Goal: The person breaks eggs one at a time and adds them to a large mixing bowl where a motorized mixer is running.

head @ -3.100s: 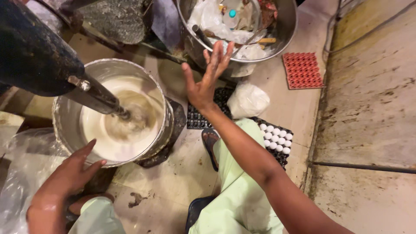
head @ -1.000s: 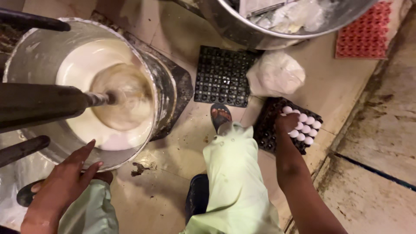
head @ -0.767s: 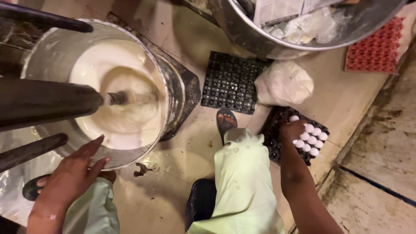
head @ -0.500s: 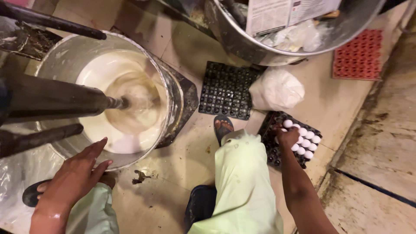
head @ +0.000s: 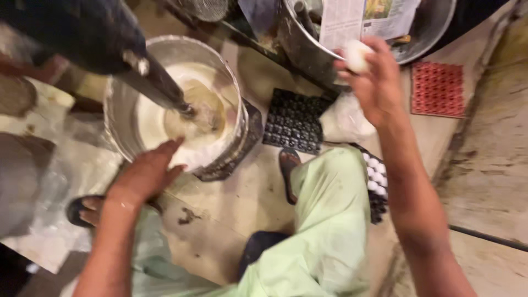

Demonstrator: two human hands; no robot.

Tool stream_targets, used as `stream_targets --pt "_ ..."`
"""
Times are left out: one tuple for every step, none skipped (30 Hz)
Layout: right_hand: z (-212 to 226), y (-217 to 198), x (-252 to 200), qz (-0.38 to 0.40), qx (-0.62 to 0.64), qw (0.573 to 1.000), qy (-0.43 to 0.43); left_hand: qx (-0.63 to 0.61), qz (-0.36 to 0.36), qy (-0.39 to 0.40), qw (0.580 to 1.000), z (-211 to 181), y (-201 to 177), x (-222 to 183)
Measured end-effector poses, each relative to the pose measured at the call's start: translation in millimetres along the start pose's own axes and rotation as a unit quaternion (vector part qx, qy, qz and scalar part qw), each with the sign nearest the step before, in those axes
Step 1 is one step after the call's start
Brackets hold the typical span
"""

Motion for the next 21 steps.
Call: stream_targets --pt "9 39 9 0.05 -0.033 0.998 0.015 -0.016 0.004 -0.015 1.0 2 4 -5" --pt "14 73 11 0.113 -0.056 0.99 0.055 -0.021 0.005 -0.009 1.0 -2 11 -4" --pt "8 111 16 0.182 -0.069 0.977 0.091 -0.018 0.002 -0.01 1.0 -1 8 -7" --pt "-6 147 19 0.214 -0.089 0.962 0.142 -0.015 0.0 -0.01 1.0 -2 4 -8" --pt "-27 177 16 0.248 -0.102 0.944 0.194 -0.017 0.015 -0.027 0.999 -3 2 -13" --pt "-49 200 7 0.269 -0.114 0.929 0.226 -0.019 0.031 -0.045 0.998 -5 0 -18" --pt "-67 219 0 0.29 -0.128 0.915 0.25 -0.019 0.041 -0.059 0.997 -7 -5 -22" --pt "-84 230 -9 0.287 -0.107 0.915 0.264 -0.025 0.018 -0.066 0.997 -5 -13 -31" --pt "-97 232 -18 0.277 -0.092 0.916 0.276 -0.033 -0.004 -0.064 0.997 -7 -18 -34" --pt "-110 233 -22 0.269 -0.086 0.918 0.28 -0.041 -0.026 -0.061 0.997 -7 -23 -39" --pt "-121 229 -27 0.254 -0.08 0.921 0.285 -0.029 -0.059 -0.039 0.997 -6 -26 -44" --pt "-131 225 -28 0.24 -0.073 0.924 0.289 -0.017 -0.091 -0.017 0.996 -6 -27 -48" --pt "-139 220 -30 0.242 -0.102 0.92 0.291 -0.005 -0.119 0.008 0.993 -6 -27 -52" --pt "-145 217 -31 0.243 -0.13 0.916 0.292 -0.009 -0.093 0.0 0.996 -6 -23 -52" --pt "-148 216 -28 0.246 -0.159 0.911 0.291 -0.012 -0.07 -0.008 0.997 -4 -20 -50" --pt "-150 218 -25 0.243 -0.113 0.915 0.303 -0.015 -0.048 -0.016 0.999 -2 -17 -46" --pt "-152 220 -24 0.242 -0.066 0.915 0.317 -0.021 -0.019 -0.025 0.999 -2 -10 -42" --pt "-151 222 -23 0.241 -0.02 0.913 0.33 -0.026 0.009 -0.035 0.999 -2 -3 -37" --pt "-151 225 -21 0.223 -0.007 0.915 0.335 -0.032 0.037 -0.051 0.998 -1 3 -35" --pt "-149 226 -19 0.205 0.005 0.918 0.341 -0.027 0.048 -0.047 0.997 -2 8 -32" --pt "-148 229 -17 0.188 0.019 0.92 0.345 -0.02 0.059 -0.045 0.997 -3 13 -29"
Point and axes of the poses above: each hand's wrist, its own x-axis towards the middle knuckle, its own y-axis out of the palm, z = x × y, the point moved 2 cm from there along x, towards the middle knuckle, and after that the axes turned 8 degrees about -x, right-handed, at the moved point
